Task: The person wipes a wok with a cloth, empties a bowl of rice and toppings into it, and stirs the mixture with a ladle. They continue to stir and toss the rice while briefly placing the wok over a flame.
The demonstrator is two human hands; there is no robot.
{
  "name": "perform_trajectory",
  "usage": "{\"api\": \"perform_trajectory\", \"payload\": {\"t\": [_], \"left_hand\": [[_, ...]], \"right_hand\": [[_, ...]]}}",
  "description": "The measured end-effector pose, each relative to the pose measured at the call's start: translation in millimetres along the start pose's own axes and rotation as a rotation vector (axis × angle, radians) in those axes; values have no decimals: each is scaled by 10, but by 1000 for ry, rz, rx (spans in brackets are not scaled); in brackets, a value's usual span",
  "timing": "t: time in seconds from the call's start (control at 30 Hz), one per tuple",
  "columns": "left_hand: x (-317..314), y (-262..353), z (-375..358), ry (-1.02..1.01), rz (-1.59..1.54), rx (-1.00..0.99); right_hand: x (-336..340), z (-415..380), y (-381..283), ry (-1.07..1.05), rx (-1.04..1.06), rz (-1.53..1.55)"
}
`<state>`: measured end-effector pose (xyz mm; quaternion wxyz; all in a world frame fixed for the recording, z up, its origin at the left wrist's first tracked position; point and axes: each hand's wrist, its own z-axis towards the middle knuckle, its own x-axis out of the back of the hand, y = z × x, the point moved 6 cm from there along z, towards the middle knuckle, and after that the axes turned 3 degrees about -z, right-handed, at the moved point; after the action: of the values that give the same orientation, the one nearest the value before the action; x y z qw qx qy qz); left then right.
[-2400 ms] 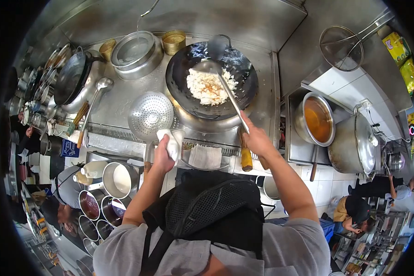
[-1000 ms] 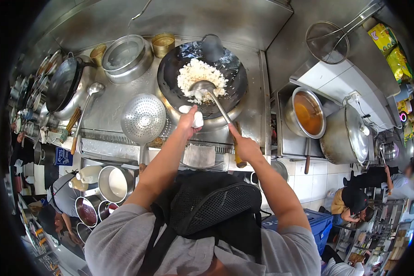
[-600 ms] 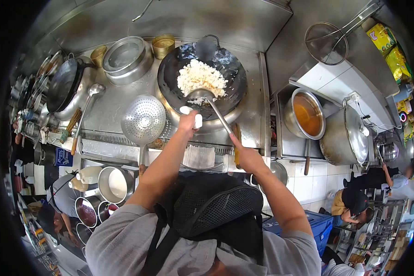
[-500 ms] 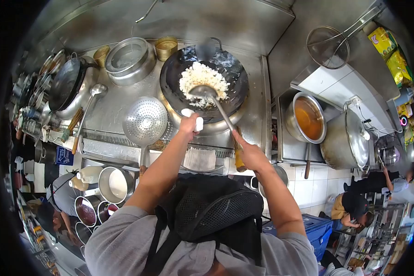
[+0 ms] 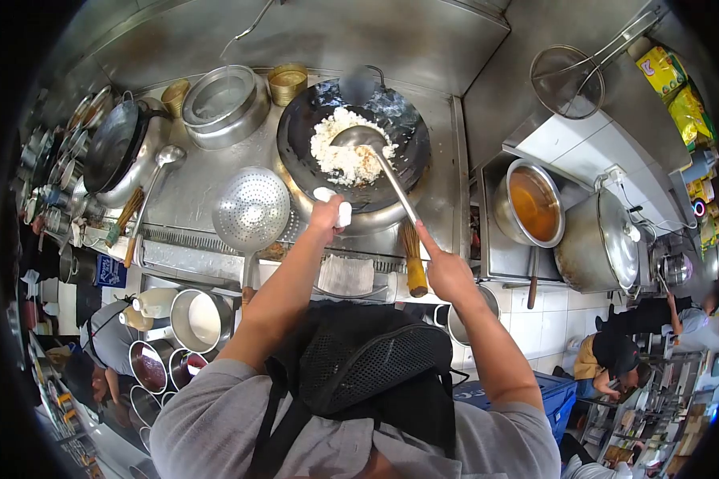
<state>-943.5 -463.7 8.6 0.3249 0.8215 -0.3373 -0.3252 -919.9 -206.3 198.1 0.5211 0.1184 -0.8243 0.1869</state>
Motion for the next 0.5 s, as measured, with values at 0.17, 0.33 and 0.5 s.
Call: {"api": "perform_trajectory", "payload": {"t": [0.17,0.33,0.5], "left_hand": [[1,9,-6,65,22,3],[-18,1,-2,43,-7,0],[-12,-1,-18,73,-7,-12]], "right_hand": [[-633,382,427,-102,-96,-144],[-62,190,207,37,-30,45],[-442,306,306,-48,-68,-6]]}}
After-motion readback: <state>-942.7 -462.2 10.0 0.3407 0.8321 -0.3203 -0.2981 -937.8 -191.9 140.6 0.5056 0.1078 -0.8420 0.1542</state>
